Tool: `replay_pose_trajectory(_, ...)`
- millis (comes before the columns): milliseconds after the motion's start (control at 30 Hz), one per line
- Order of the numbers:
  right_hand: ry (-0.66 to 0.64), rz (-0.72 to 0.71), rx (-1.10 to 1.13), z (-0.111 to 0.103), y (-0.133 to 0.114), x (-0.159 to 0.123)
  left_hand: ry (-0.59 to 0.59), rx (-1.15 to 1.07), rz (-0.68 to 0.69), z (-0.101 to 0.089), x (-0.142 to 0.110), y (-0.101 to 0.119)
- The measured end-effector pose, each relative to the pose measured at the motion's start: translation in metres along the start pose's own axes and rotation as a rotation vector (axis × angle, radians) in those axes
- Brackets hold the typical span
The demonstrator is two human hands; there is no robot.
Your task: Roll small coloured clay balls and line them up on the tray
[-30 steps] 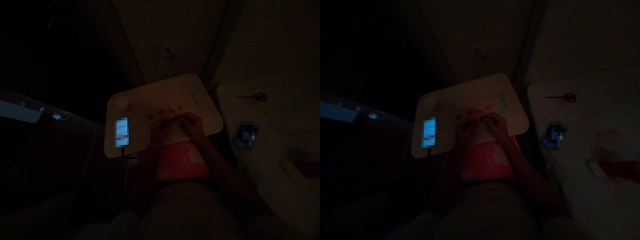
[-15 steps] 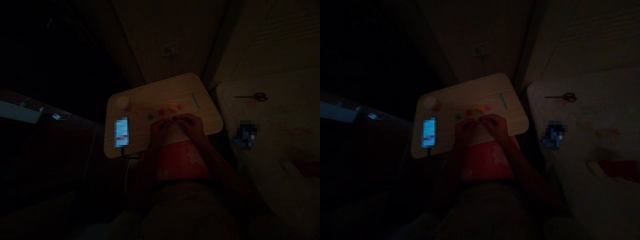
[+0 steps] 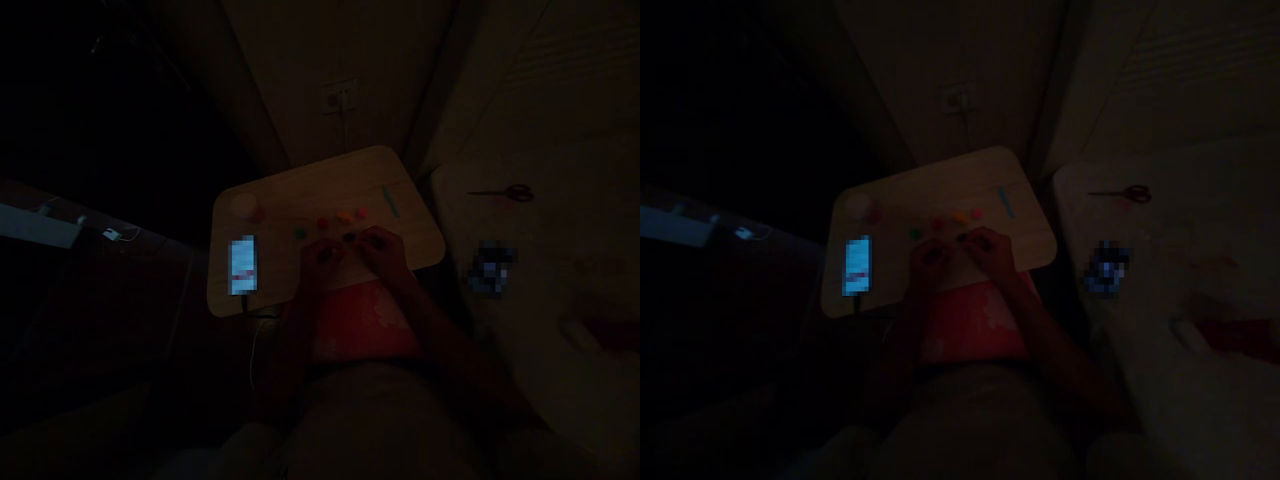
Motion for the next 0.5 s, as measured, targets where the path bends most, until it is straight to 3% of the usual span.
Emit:
replay_pose_trajectory(167, 0.000, -0.023, -0.032, -0.001, 0.000, 0.001, 0.005, 0.020, 0.101, -0.002, 0.001, 0.007)
replay_pose_trajectory(400, -0.028, -0.029, -0.068, 0.000, 0.001, 0.001, 0.008, -0.077, -0.050, -0.001, 0.001, -0.011)
replay_pose_trajectory(500, -0.066, -0.084, -0.043, 0.002, -0.004, 0.002, -0.002, -0.073, -0.035, 0.000, 0.001, -0.007)
Point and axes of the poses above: each hand's wrist, its own x-axis towards the middle knuckle, its own z-axis out of the palm, y = z × x, the point moved 8 cm from there along x, towards the middle knuckle, and after that the axes turned 13 degrees about -z, right-handed, at the moved point
